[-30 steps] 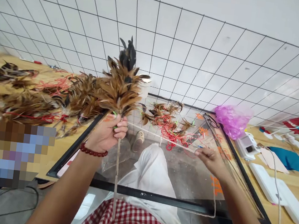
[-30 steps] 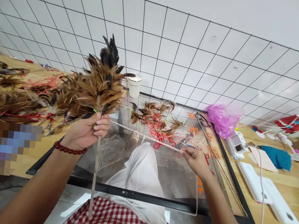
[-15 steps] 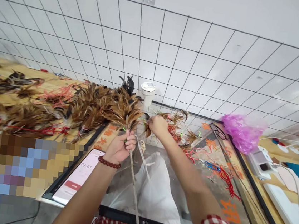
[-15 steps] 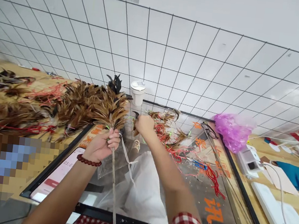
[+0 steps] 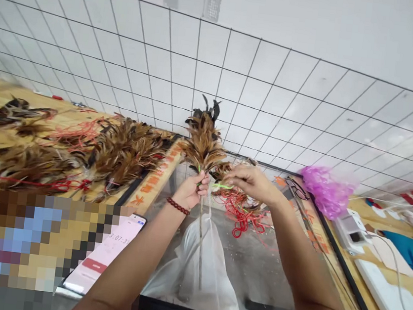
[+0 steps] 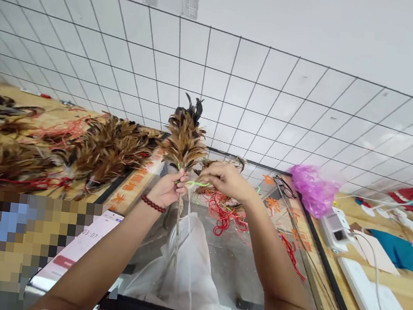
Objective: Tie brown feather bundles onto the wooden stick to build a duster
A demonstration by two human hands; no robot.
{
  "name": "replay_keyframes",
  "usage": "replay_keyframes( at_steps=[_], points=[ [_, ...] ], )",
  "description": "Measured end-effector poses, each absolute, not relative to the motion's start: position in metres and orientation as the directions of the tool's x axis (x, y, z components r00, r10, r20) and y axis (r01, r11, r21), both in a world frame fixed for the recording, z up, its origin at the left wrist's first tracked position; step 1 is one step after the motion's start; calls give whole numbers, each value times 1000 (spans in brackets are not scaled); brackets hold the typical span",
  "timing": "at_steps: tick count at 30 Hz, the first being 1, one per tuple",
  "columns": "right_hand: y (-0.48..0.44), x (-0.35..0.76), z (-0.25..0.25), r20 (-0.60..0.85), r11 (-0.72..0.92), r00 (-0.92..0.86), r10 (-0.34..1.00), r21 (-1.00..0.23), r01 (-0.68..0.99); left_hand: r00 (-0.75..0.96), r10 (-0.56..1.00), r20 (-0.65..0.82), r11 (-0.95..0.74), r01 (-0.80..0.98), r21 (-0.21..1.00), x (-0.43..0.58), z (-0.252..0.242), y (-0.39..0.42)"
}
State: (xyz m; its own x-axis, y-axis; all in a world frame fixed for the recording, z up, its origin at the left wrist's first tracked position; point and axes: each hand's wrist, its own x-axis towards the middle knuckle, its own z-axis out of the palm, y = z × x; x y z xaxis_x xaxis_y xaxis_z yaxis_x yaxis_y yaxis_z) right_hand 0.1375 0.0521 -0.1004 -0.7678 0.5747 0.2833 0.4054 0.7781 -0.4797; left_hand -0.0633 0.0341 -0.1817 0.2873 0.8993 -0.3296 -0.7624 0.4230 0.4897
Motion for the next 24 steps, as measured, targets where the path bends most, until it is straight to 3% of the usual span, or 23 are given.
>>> replay_keyframes(
  at_steps=[3, 11, 18, 24],
  points=[
    [49, 137, -97, 272, 855, -825, 496, -319, 409, 282, 902, -328, 428, -697, 576, -38, -180, 37],
    [63, 143, -114, 357, 844, -793, 494, 22, 536, 333, 911, -244, 403, -592, 697, -14, -176, 31],
    [64, 143, -120, 400, 803, -801, 445, 219, 555, 312, 937, -158, 318, -570, 757, -16, -178, 31],
    [65, 140, -129, 463, 779, -798, 386, 299, 550, 316, 943, -108, 250, -454, 855, -14, -177, 27]
  ],
)
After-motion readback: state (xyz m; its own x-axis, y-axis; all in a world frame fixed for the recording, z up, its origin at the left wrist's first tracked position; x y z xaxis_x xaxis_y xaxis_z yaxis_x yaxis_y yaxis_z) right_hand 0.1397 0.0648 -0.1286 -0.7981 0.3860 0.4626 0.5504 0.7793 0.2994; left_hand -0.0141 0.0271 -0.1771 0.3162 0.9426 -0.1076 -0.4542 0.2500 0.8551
